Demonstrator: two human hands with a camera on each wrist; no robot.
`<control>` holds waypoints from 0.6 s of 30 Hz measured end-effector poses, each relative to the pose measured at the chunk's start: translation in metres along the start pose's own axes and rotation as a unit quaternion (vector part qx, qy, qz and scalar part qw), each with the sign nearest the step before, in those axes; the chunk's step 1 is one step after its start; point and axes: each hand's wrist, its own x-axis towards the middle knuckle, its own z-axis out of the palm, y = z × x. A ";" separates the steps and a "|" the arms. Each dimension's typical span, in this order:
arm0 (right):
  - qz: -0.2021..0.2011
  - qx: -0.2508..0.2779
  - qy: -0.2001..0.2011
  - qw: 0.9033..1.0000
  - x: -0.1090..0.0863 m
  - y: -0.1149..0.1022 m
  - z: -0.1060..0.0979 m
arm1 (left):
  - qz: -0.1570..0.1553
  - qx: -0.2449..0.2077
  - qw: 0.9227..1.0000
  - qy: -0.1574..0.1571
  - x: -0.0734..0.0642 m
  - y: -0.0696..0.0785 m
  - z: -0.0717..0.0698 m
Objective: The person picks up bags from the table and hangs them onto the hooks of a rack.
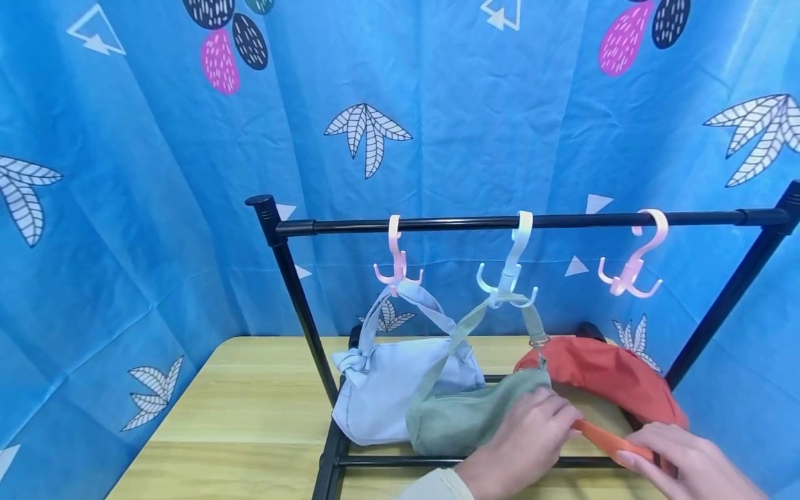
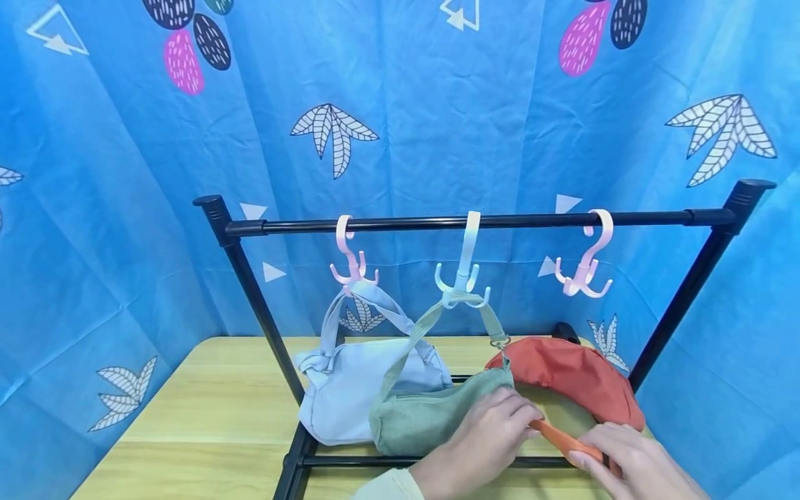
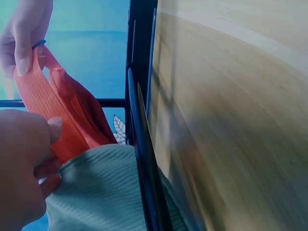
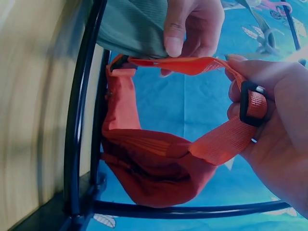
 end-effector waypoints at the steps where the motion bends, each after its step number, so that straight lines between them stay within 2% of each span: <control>1: 0.008 -0.004 -0.006 1.000 0.000 0.000 -0.002 | -0.003 0.015 1.000 0.014 0.000 0.000 0.000; 4: 0.031 -0.023 -0.014 0.999 0.002 0.000 -0.006 | -0.008 0.061 0.997 0.051 0.000 0.001 0.001; 7: 0.054 -0.036 -0.010 0.998 0.005 0.000 -0.011 | -0.012 0.089 0.994 0.067 0.001 0.001 0.000; 13: 0.040 -0.027 0.006 0.999 0.008 0.003 -0.017 | -0.014 0.141 0.989 0.043 0.004 -0.001 -0.006; 18: 0.046 -0.016 0.037 0.998 0.008 0.002 -0.019 | -0.023 0.186 0.981 0.047 0.009 -0.005 -0.010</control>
